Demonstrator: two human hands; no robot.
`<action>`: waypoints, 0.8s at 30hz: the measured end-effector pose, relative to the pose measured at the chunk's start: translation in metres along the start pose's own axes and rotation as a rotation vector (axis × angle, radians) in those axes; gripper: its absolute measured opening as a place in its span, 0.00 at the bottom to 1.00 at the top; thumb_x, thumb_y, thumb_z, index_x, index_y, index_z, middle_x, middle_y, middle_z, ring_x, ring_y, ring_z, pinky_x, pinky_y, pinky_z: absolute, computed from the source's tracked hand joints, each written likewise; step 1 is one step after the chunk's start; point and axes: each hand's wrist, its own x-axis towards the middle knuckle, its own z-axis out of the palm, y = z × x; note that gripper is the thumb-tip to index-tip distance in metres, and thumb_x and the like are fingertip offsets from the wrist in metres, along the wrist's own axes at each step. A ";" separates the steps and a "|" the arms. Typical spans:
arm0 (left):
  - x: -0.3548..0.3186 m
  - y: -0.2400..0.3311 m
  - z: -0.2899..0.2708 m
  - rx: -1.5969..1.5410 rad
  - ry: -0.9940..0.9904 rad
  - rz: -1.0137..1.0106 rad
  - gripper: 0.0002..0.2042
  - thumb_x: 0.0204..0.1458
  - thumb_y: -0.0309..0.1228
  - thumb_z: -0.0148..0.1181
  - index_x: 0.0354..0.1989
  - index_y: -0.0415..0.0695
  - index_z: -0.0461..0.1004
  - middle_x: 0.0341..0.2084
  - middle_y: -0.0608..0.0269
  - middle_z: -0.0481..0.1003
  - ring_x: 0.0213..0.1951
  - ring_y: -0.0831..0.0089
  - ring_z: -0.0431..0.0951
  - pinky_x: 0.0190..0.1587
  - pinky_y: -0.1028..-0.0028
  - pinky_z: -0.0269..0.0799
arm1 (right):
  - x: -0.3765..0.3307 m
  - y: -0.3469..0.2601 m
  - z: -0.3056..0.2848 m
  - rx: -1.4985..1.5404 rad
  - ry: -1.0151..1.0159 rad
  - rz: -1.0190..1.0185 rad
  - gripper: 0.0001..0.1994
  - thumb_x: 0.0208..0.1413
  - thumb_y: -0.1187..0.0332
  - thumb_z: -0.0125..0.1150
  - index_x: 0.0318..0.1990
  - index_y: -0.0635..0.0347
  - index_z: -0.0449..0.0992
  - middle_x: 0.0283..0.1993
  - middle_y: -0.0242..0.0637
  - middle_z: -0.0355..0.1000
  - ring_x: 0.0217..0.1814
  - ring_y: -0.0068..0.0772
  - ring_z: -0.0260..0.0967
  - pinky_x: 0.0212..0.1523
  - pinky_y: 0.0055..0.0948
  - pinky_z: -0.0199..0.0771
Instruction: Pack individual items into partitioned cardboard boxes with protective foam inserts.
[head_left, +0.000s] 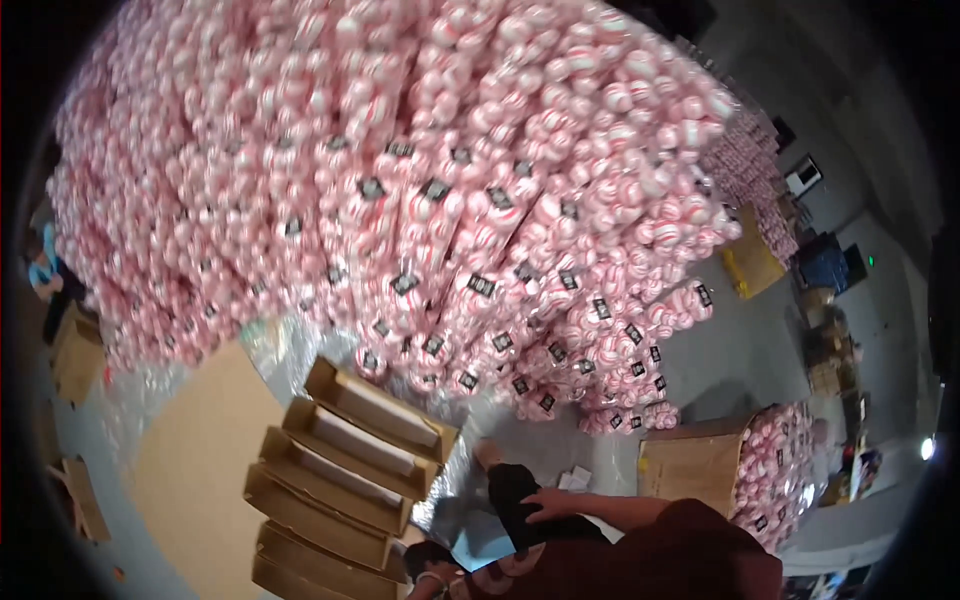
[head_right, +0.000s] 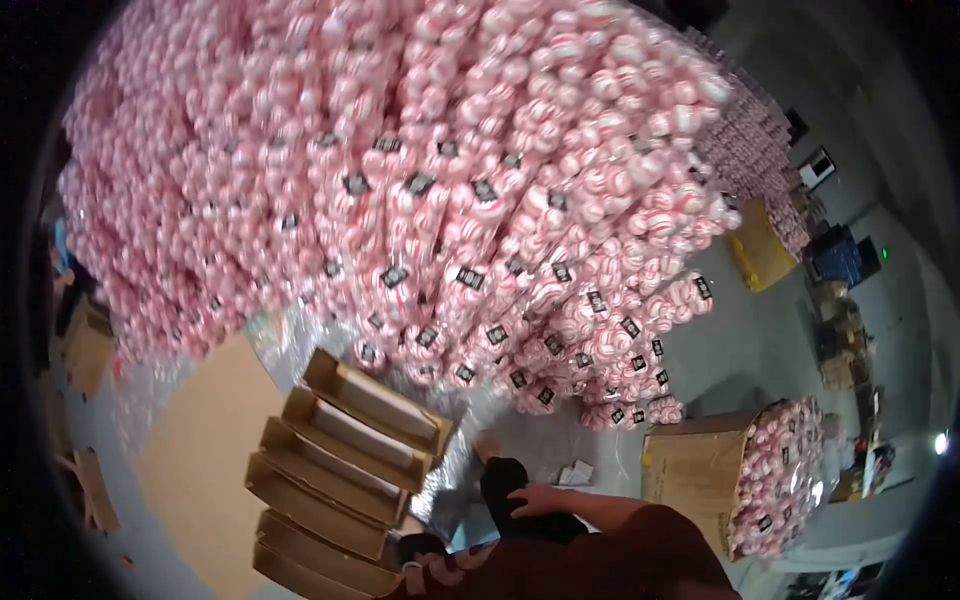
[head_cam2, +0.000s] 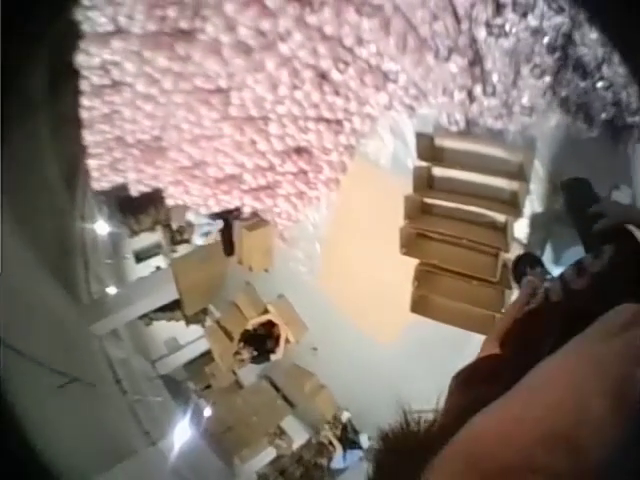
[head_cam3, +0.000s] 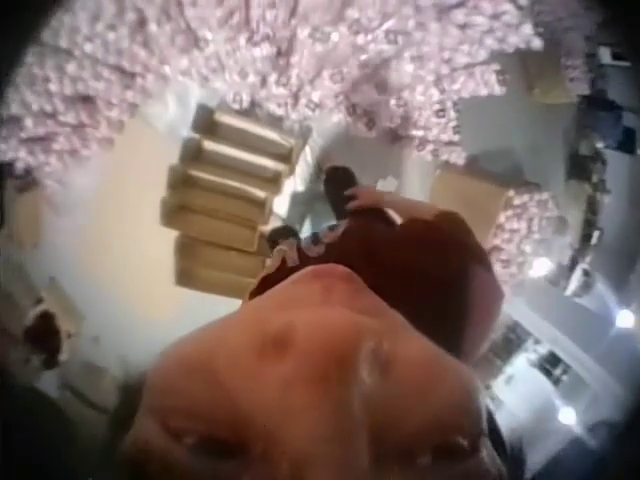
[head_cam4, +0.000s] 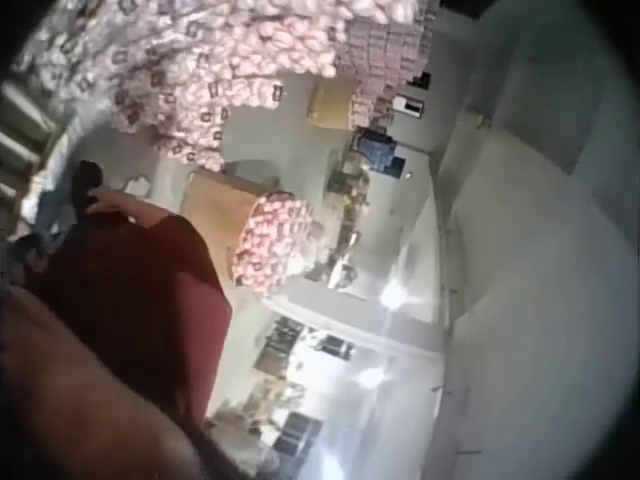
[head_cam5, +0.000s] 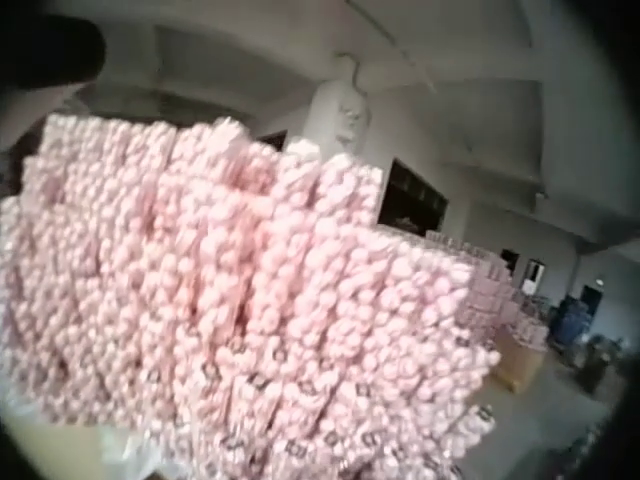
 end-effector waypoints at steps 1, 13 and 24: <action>0.009 -0.016 -0.022 0.001 0.153 0.181 0.26 0.50 0.57 0.49 0.56 0.63 0.70 0.56 0.57 0.68 0.61 0.52 0.58 0.56 0.37 0.45 | -0.002 0.005 -0.028 0.106 -0.018 -0.061 0.31 0.53 0.44 0.56 0.62 0.49 0.64 0.63 0.55 0.59 0.63 0.55 0.59 0.59 0.44 0.64; 0.084 0.116 -0.524 -0.588 0.440 0.132 0.42 0.40 0.35 0.72 0.63 0.33 0.54 0.55 0.44 0.66 0.58 0.60 0.65 0.60 0.66 0.60 | -0.228 -0.119 -0.448 -0.036 2.060 -0.454 0.47 0.45 0.71 0.68 0.70 0.58 0.42 0.69 0.50 0.48 0.68 0.41 0.52 0.61 0.41 0.62; 0.204 0.383 -0.848 0.204 0.659 0.512 0.45 0.39 0.54 0.66 0.63 0.42 0.58 0.58 0.39 0.59 0.58 0.46 0.63 0.60 0.54 0.60 | -0.374 -0.223 -0.632 0.164 1.135 -0.192 0.53 0.47 0.42 0.61 0.71 0.53 0.34 0.68 0.54 0.53 0.69 0.42 0.54 0.67 0.40 0.55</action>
